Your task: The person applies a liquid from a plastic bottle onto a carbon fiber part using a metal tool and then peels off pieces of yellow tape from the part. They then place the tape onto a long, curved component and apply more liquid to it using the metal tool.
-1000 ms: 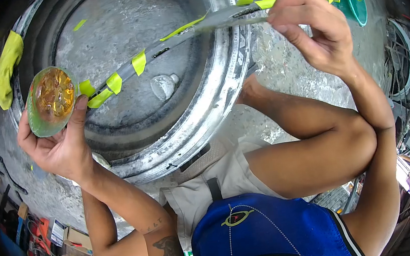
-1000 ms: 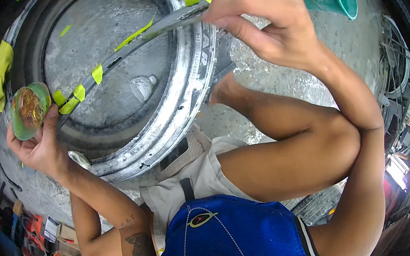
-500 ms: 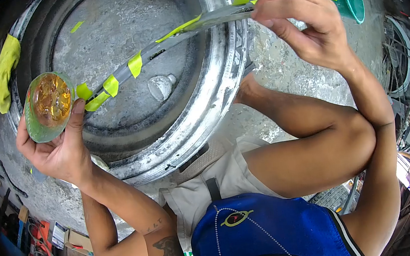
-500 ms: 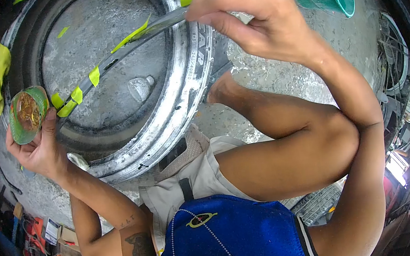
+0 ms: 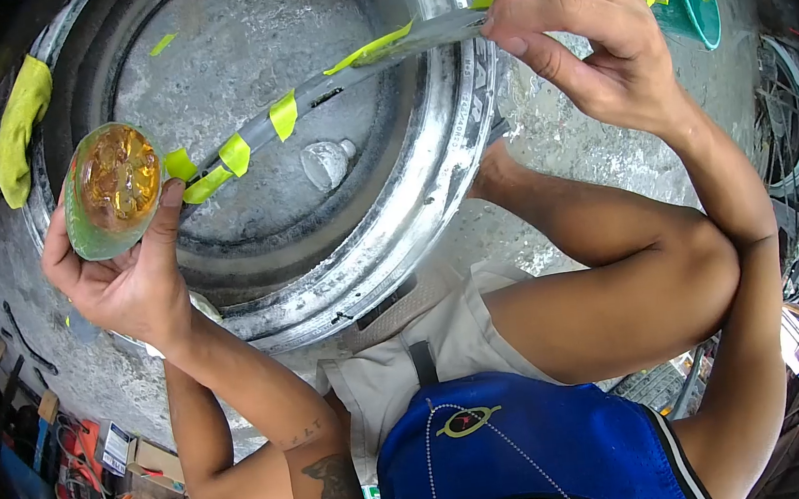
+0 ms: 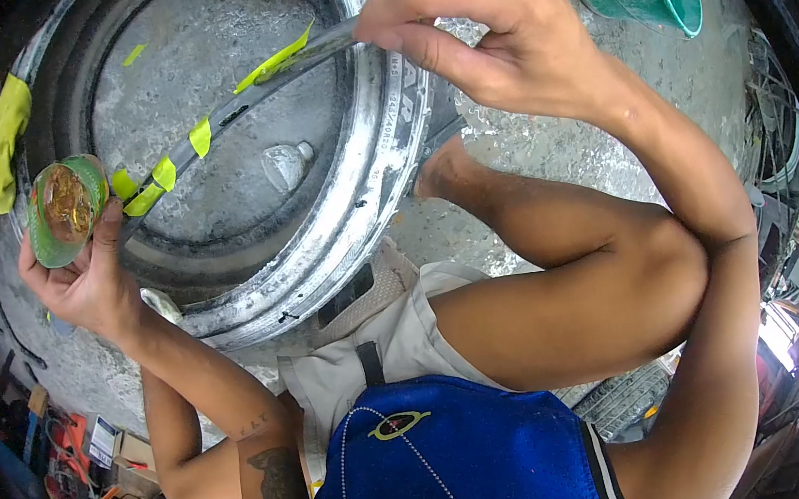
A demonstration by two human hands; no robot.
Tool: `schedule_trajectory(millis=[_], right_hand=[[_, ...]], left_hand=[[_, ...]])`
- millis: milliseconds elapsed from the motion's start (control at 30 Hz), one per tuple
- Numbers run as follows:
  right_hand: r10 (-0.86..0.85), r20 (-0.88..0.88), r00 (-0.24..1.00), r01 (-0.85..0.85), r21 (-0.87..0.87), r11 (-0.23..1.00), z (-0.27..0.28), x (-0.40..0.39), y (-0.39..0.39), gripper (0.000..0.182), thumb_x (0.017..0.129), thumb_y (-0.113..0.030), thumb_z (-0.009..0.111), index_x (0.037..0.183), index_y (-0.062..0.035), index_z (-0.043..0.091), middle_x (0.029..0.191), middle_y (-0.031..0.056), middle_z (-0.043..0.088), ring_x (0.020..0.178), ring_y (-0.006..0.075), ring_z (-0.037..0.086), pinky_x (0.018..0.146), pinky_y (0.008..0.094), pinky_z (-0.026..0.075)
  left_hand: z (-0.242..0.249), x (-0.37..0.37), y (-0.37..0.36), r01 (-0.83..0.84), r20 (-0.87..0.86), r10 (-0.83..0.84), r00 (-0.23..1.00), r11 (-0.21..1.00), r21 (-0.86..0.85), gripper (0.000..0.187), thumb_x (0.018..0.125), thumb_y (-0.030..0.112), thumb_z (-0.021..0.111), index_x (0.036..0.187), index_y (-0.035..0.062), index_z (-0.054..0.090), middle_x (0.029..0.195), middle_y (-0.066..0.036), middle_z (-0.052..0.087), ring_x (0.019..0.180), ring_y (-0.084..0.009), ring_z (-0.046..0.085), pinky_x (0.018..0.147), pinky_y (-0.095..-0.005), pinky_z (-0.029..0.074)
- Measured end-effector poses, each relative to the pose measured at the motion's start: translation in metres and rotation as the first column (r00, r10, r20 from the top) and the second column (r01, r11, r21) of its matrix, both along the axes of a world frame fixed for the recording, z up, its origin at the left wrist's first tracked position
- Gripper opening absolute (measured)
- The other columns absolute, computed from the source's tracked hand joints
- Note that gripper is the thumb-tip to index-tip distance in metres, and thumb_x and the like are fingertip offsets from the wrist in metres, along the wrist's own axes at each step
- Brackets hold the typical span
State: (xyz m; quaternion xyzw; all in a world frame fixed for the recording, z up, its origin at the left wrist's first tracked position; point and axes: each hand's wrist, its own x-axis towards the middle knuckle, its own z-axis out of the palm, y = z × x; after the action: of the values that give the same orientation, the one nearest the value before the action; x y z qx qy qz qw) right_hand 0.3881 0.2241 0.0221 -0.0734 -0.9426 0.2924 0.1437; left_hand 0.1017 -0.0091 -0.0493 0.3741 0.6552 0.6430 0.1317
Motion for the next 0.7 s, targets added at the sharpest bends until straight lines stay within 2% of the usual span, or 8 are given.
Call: schedule_trajectory(millis=[67,133,267,400,467,700], right_hand=[[0.041,0.010,0.999,-0.041,0.027,0.999,0.002,-0.001,0.000,0.013,0.083,0.001,0.071,0.095,0.0000,0.067,0.095,0.0113,0.067,0.088,0.0228,0.066,0.074,0.0318,0.053],[-0.027,0.051,0.998,0.027,0.000,1.000,0.003,0.003,0.001,0.013,0.083,0.002,0.071,0.095,0.0001,0.067,0.095,0.0113,0.067,0.088,0.0226,0.065,0.074,0.0319,0.052],[-0.052,0.046,0.998,0.054,-0.032,0.998,-0.001,0.002,-0.001,0.011,0.083,0.002,0.070,0.094,0.0004,0.067,0.094,0.0114,0.067,0.088,0.0229,0.065,0.075,0.0319,0.052],[-0.006,0.012,1.000,0.007,-0.033,0.999,0.000,0.000,-0.002,0.012,0.083,0.004,0.069,0.094,0.0010,0.066,0.094,0.0120,0.066,0.089,0.0234,0.065,0.077,0.0330,0.051],[0.001,0.014,1.000,0.000,-0.022,1.000,0.001,0.001,0.001,0.012,0.083,0.005,0.069,0.095,0.0012,0.066,0.094,0.0125,0.066,0.090,0.0236,0.064,0.077,0.0334,0.051],[-0.115,0.023,0.993,0.117,-0.195,0.974,0.000,0.019,0.010,0.011,0.085,0.005,0.068,0.095,0.0026,0.065,0.098,0.0143,0.064,0.093,0.0235,0.062,0.081,0.0341,0.050]], left_hand=[[0.000,0.002,0.000,-0.015,0.019,0.015,1.000,1.000,-0.005,0.070,0.065,-0.011,0.085,0.120,-0.0008,0.043,0.125,-0.025,0.058,0.113,-0.0312,0.062,0.097,-0.0439,0.056],[0.001,0.003,0.001,-0.016,0.019,0.016,1.000,1.000,-0.002,0.070,0.065,-0.012,0.085,0.120,-0.0003,0.043,0.125,-0.025,0.058,0.114,-0.0311,0.062,0.097,-0.0439,0.056],[0.001,0.002,-0.001,-0.010,0.020,0.010,1.000,1.000,-0.008,0.071,0.064,-0.012,0.085,0.120,0.0003,0.043,0.126,-0.025,0.057,0.114,-0.0309,0.062,0.098,-0.0444,0.055],[0.000,0.003,0.002,-0.011,0.051,0.011,0.999,1.000,0.007,0.071,0.064,-0.012,0.085,0.120,-0.0001,0.043,0.126,-0.026,0.056,0.114,-0.0309,0.062,0.098,-0.0444,0.056],[0.001,0.002,0.001,-0.017,0.012,0.017,1.000,1.000,-0.004,0.071,0.064,-0.012,0.085,0.120,-0.0005,0.043,0.127,-0.026,0.056,0.115,-0.0314,0.062,0.098,-0.0447,0.055],[0.002,0.004,0.002,-0.039,0.019,0.040,0.999,0.999,-0.017,0.071,0.064,-0.012,0.085,0.121,-0.0009,0.042,0.124,-0.027,0.058,0.113,-0.0318,0.063,0.097,-0.0445,0.056]])
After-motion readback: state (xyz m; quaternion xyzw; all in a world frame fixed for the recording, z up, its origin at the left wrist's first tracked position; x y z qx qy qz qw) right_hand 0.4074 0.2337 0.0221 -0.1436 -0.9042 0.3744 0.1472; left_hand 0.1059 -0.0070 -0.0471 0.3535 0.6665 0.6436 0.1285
